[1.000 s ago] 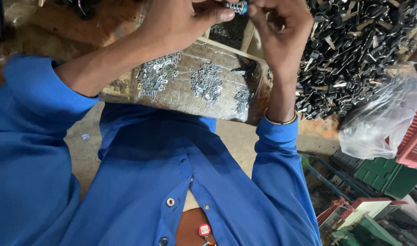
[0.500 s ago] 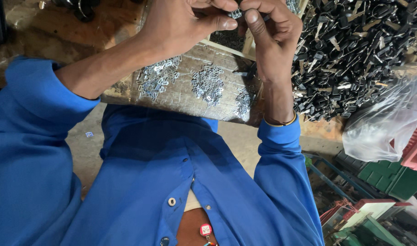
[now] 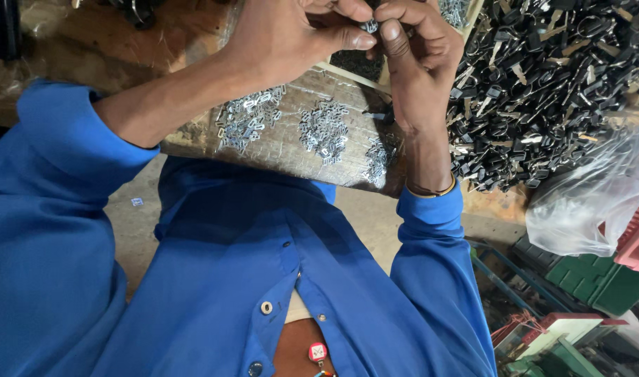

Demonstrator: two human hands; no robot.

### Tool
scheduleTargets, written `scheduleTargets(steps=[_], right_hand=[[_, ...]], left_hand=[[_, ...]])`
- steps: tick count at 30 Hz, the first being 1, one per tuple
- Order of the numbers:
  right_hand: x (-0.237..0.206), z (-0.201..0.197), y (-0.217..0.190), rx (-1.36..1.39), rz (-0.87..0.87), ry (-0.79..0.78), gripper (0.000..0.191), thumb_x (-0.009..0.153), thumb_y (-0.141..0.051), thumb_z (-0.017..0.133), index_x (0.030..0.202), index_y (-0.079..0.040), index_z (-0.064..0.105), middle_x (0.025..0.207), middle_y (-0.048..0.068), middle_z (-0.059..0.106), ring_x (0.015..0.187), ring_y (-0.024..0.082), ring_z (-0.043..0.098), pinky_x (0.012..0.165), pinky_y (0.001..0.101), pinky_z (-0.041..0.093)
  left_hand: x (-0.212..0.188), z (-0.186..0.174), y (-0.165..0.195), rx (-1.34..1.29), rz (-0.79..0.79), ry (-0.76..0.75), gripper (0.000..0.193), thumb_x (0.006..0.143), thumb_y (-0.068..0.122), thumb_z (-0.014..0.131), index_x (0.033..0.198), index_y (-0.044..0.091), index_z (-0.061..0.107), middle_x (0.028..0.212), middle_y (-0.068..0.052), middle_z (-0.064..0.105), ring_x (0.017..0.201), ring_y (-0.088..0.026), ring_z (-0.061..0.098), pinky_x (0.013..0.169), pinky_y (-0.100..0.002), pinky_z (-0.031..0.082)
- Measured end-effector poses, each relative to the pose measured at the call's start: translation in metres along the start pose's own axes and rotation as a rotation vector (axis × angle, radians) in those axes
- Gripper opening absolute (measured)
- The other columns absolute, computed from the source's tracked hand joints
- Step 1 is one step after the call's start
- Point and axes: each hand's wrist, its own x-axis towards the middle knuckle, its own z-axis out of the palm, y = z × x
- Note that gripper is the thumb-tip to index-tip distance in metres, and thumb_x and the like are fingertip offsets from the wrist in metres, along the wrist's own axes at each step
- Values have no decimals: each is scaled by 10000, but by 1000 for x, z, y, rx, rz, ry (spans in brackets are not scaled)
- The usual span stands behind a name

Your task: The person sits at a workbench assembling small lock components. They hold a cylindrical lock core in one hand and repeatedly pick tiny metal pins and springs from piles on the bench, inserting them one at a time into the lock body by hand.

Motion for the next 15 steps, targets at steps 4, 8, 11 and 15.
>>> scheduleTargets(steps=[4,8,11,15], right_hand=[[0,1,-1,-24,-23,0,91,1134,1,670,1215,31,699,1124,46,660,927,125,654,783,294,561],[1,-3,-6,-289,-96,-32,114,1120,56,721,1228,22,719,1145,63,668,890,118,660,734,269,564],[2,-6,-13,-342,-110,-77,166,1107,95,759,1257,29,733,1214,68,665,930,117,643,738,269,573],[7,-9,-25,-328,-26,-47,215,1011,76,787,1202,7,717,1112,41,682,886,103,646,759,271,552]], left_hand=[[0,0,0,39,-10,5,204,1094,-7,782,1248,-35,652,1172,-151,775,1125,-238,806,970,-302,678],[-1,0,0,126,3,45,213,1039,21,797,1217,-4,682,1157,-112,789,1101,-199,801,937,-287,659],[0,-1,1,267,40,60,201,1014,69,829,1176,21,721,1117,-87,795,1029,-176,794,876,-282,633],[-1,1,2,351,-3,42,194,1031,134,850,1171,43,753,1079,-70,800,951,-163,786,814,-285,604]])
